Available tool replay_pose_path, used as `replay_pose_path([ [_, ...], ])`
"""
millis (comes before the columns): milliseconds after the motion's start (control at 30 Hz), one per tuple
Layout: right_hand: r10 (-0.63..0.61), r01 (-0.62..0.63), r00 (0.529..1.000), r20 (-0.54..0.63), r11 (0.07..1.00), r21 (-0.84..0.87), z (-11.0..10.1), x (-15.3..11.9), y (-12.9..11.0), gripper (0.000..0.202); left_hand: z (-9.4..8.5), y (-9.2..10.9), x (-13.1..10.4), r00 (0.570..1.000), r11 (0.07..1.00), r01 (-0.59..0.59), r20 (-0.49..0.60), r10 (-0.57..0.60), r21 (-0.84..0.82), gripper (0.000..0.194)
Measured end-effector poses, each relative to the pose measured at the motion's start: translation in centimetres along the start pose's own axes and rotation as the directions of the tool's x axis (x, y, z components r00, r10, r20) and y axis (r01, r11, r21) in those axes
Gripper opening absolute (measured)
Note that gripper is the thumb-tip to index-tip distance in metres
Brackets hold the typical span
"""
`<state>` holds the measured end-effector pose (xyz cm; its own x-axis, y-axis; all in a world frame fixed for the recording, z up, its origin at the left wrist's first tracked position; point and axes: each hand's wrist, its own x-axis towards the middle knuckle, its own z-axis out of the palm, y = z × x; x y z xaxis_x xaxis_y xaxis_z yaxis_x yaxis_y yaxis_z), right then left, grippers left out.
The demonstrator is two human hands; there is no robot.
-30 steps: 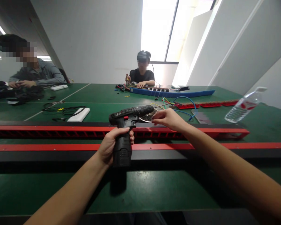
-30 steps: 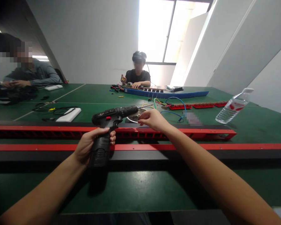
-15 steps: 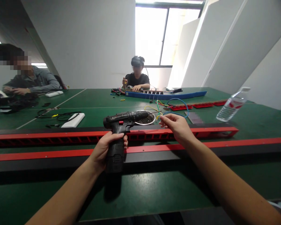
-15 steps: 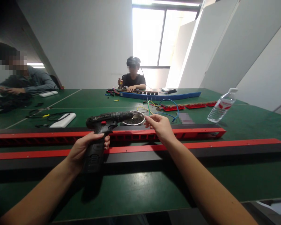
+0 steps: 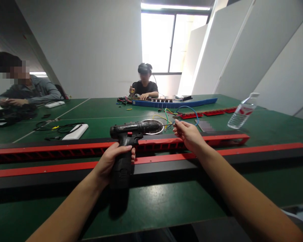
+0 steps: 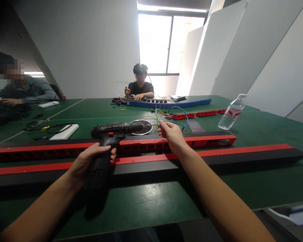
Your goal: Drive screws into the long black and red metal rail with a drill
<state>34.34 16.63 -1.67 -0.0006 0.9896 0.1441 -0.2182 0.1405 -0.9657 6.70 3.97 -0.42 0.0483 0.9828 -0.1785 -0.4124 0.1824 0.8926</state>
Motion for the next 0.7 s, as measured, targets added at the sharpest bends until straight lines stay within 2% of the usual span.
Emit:
replay_pose_path([
  [300,-0.007,0.006,1.0,-0.015,0.999,-0.042,-0.24,0.25,0.23,0.052,0.05,0.23,-0.44,1.0,0.999,0.023,-0.015,-0.023,-0.025,0.015],
  [700,-0.027,0.03,0.999,0.026,0.994,-0.105,-0.37,0.04,0.39,0.053,0.06,0.27,-0.39,1.0,0.998,0.031,0.001,-0.031,-0.049,0.014],
])
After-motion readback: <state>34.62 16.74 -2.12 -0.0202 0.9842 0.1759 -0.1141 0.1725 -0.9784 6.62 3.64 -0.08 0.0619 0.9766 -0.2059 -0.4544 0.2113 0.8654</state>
